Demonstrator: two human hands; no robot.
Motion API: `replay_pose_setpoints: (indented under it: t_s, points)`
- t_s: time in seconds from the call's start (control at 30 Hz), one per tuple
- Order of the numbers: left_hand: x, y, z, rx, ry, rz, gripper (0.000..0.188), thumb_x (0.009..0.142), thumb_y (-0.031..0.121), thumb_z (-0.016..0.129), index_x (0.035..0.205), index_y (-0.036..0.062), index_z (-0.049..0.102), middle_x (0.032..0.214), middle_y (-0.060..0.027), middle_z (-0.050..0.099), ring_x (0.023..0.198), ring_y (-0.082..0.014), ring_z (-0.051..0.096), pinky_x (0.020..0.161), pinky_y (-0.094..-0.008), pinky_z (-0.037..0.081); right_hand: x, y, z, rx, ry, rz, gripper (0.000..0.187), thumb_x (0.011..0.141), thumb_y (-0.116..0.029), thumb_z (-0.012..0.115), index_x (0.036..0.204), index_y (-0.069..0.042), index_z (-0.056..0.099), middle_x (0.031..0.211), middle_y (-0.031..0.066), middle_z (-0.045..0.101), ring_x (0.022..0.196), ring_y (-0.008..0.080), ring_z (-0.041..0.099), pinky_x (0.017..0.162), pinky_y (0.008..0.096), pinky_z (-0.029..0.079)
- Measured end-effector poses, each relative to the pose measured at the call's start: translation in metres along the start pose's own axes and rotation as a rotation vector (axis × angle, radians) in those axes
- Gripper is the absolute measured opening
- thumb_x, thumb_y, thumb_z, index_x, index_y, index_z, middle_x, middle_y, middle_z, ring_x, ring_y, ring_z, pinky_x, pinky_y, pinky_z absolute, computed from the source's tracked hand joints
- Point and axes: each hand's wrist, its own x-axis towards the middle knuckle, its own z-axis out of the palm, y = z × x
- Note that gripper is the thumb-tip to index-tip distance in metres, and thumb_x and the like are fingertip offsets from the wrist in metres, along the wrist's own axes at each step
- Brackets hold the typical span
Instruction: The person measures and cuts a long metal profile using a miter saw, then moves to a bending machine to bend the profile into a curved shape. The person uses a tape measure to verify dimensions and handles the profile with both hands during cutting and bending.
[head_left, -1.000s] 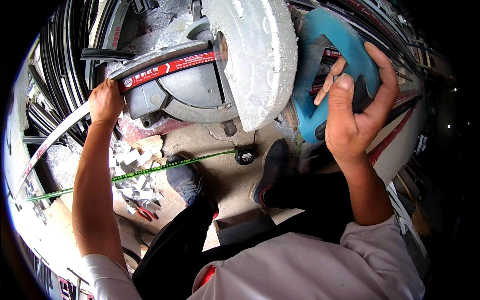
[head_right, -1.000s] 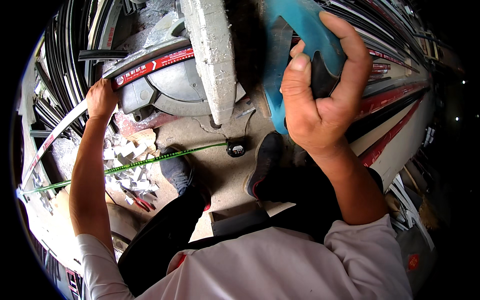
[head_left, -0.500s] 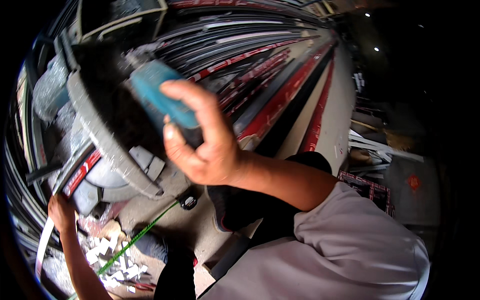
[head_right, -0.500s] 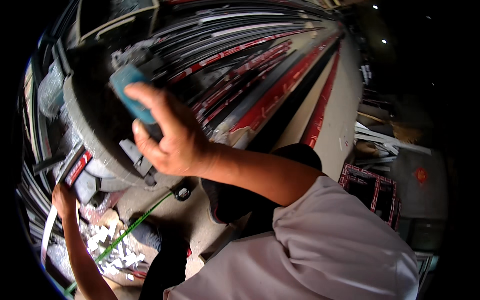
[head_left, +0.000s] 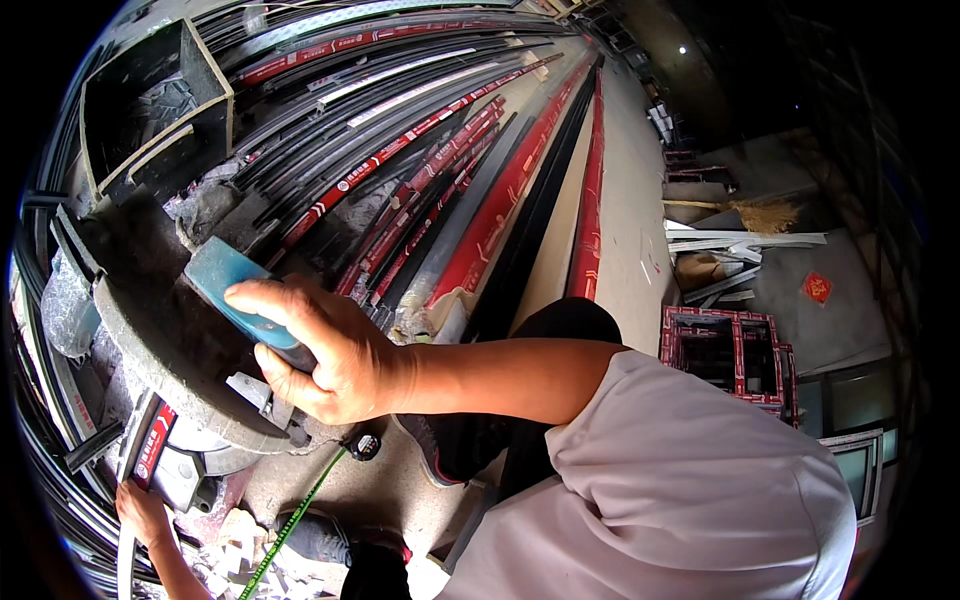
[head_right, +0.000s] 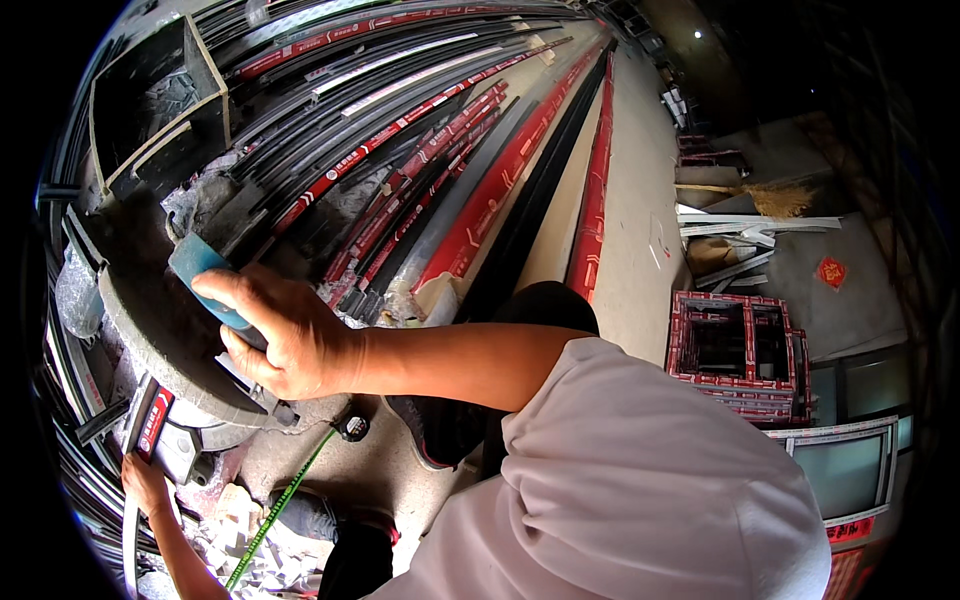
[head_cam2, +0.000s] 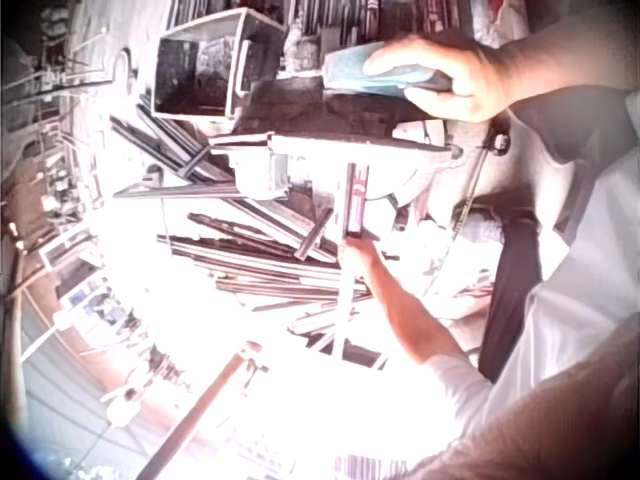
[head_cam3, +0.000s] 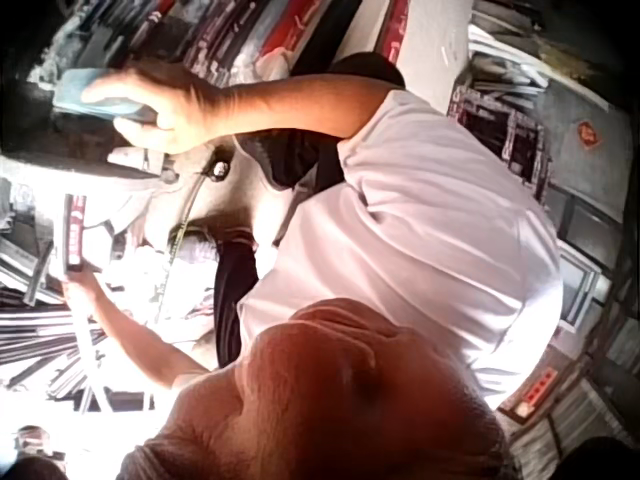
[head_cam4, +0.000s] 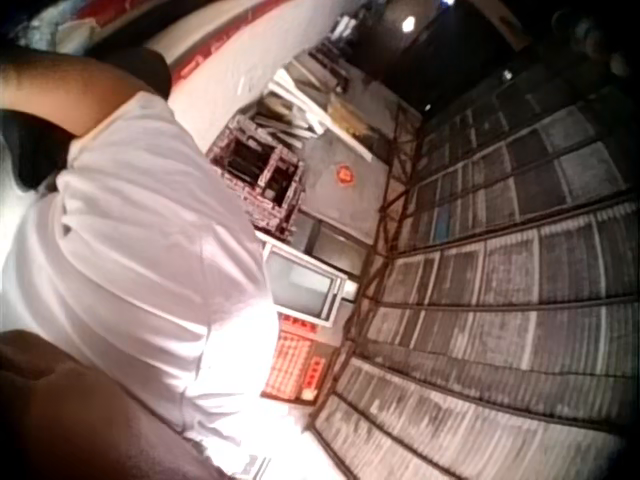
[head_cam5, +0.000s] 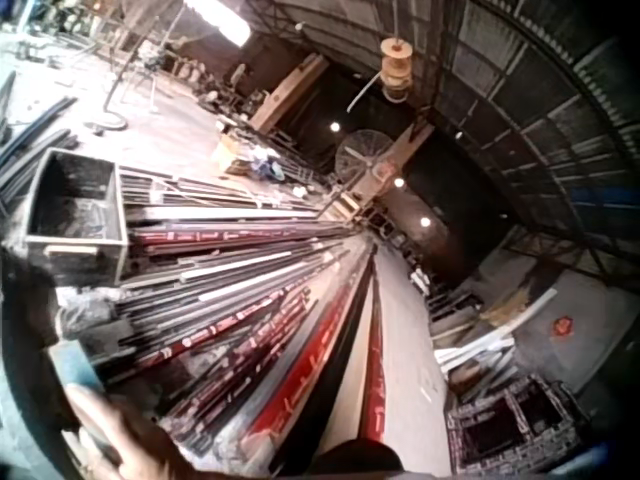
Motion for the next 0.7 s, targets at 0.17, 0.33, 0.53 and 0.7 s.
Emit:
replay_pose_setpoints:
  t_s: [0.17, 0.33, 0.53, 0.7]
  points:
    - [0.001, -0.002, -0.002, -0.018, 0.012, -0.007, 0.007, 0.086, 0.006, 0.063, 0.087, 0.0026, 0.057, 0.087, -0.0160, 0.062, 0.088, -0.0365, 0.065, 0.084, -0.0464, 0.052, -0.003, -0.001, 0.001, -0.010, -0.004, 0.003, 0.061, 0.087, 0.003, 0.071, 0.143, 0.000, 0.048, 0.116, 0.0196, 0.063, 0.095, 0.0350, 0.066, 0.082, 0.0400, 0.055]
    - [0.000, -0.004, 0.008, -0.019, 0.025, 0.016, 0.007, 0.087, 0.006, 0.063, 0.087, 0.0033, 0.057, 0.086, -0.0158, 0.062, 0.087, -0.0369, 0.065, 0.083, -0.0467, 0.052, -0.008, 0.002, 0.000, -0.011, -0.010, 0.006, 0.062, 0.086, 0.002, 0.071, 0.143, 0.000, 0.047, 0.116, 0.0200, 0.063, 0.096, 0.0365, 0.067, 0.083, 0.0417, 0.055]
    - [0.001, -0.003, 0.001, -0.032, 0.010, 0.023, 0.005, 0.088, 0.006, 0.062, 0.087, 0.0038, 0.057, 0.085, -0.0162, 0.062, 0.087, -0.0375, 0.065, 0.083, -0.0471, 0.052, -0.017, 0.005, 0.002, -0.016, -0.010, 0.001, 0.062, 0.085, 0.002, 0.071, 0.143, 0.000, 0.047, 0.116, 0.0205, 0.062, 0.095, 0.0377, 0.067, 0.082, 0.0431, 0.055]
    - [0.000, -0.004, 0.006, -0.029, 0.035, 0.027, 0.006, 0.088, 0.006, 0.061, 0.086, 0.0028, 0.056, 0.085, -0.0170, 0.061, 0.087, -0.0379, 0.065, 0.082, -0.0476, 0.052, -0.024, 0.006, 0.004, -0.017, -0.016, 0.013, 0.060, 0.085, 0.003, 0.071, 0.140, 0.001, 0.049, 0.117, 0.0204, 0.063, 0.095, 0.0374, 0.067, 0.082, 0.0437, 0.055]
